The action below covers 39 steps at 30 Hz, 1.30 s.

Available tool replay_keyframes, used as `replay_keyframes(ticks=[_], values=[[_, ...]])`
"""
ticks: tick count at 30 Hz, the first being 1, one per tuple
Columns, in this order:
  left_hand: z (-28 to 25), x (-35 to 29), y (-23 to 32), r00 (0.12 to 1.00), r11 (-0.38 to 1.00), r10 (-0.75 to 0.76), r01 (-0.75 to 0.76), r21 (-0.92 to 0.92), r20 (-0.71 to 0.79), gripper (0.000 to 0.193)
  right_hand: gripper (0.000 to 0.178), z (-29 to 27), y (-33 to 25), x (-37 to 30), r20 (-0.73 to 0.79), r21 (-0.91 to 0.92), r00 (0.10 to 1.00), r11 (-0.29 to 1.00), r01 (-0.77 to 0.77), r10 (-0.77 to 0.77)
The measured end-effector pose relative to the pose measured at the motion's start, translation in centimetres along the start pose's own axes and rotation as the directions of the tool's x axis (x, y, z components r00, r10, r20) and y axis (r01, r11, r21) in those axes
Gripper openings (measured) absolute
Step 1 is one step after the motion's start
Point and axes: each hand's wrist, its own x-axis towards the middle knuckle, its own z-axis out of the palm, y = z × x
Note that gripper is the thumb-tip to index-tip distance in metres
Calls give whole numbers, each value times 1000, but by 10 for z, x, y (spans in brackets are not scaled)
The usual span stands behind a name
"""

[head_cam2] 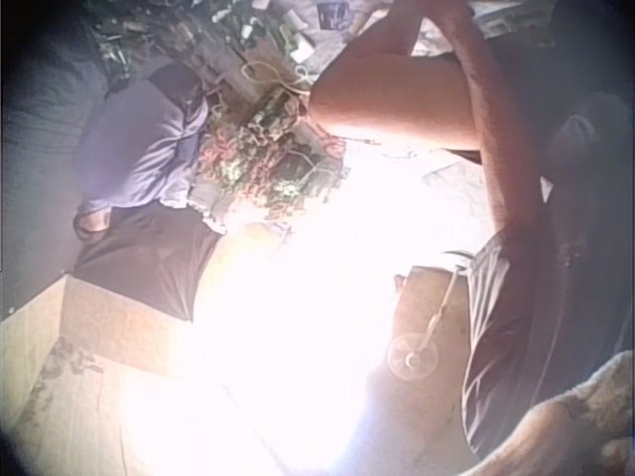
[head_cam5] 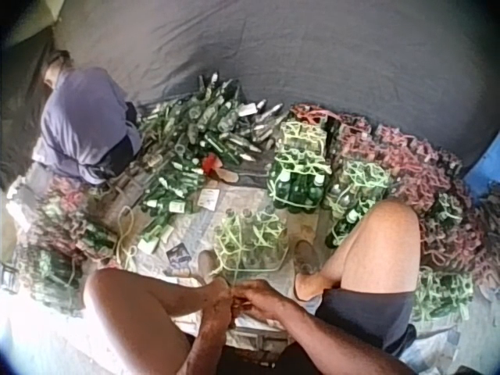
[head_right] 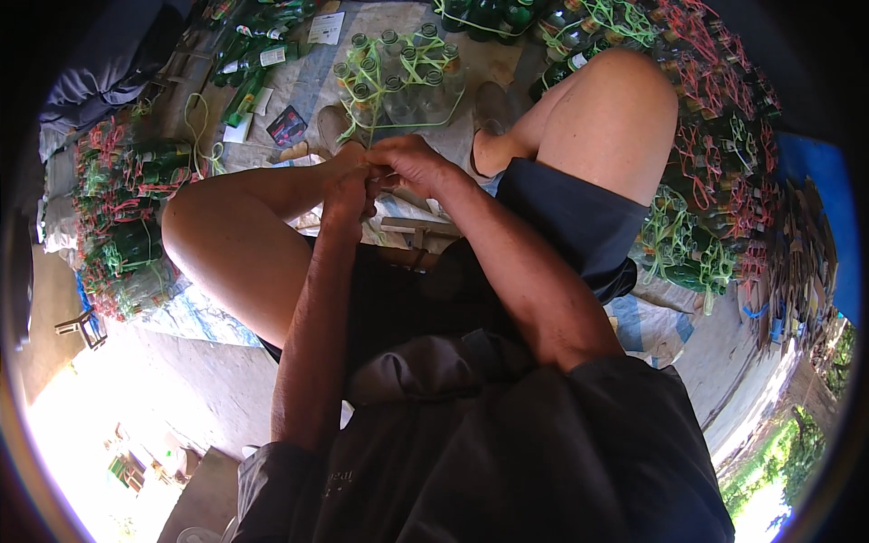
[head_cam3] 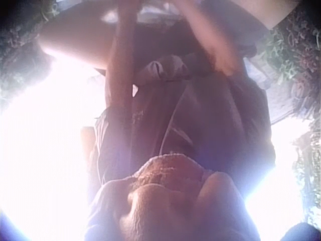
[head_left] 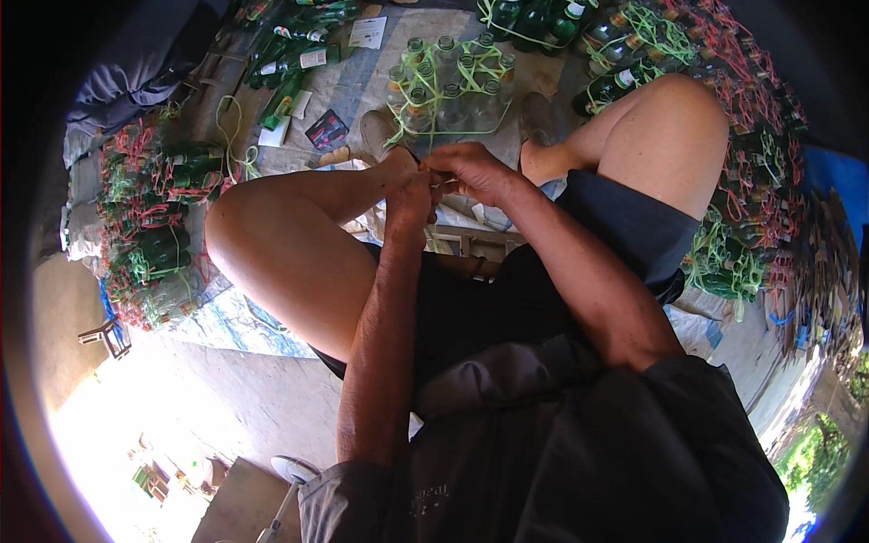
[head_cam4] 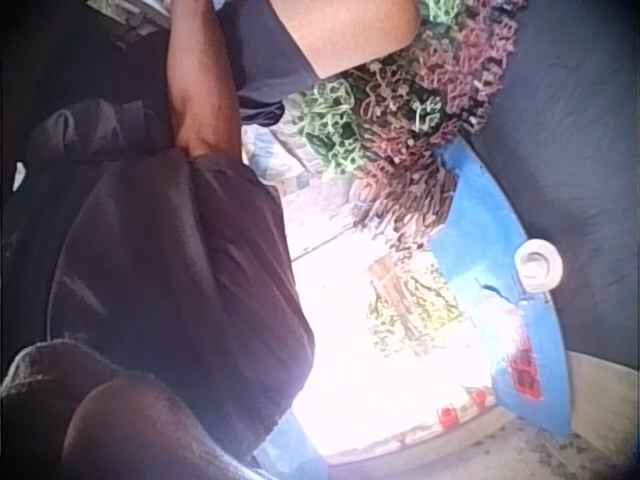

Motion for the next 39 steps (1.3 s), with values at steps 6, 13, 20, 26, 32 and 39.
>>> replay_keyframes(ticks=[6, 13, 20, 26, 32, 39], values=[[0, 2, -4, 999, 998, 34, -33, 54, -19, 27, 18, -1, 0, 0, -121, -139, 993, 990, -11, -6], [-10, 30, -39, 868, 809, 496, -459, 367, -9, 22, 21, 11, -1, -1, -191, -164, 982, 986, -32, 0], [-2, 8, -19, 954, 918, 297, -277, 283, -31, 20, 18, 9, 0, -6, -153, -40, 988, 999, -20, 13], [-7, 0, -6, 997, 994, 80, -81, 79, 20, 20, 15, 5, -2, -6, 13, -16, 998, 998, -67, 67], [-6, 6, -8, 998, 990, -34, 26, 141, 51, 21, 16, 2, 1, -5, -43, -207, 998, 977, 45, -55], [-6, 16, -13, 991, 951, -59, 20, 308, 117, 23, 23, 3, 9, -1, -195, -334, 966, 938, 97, -170]])
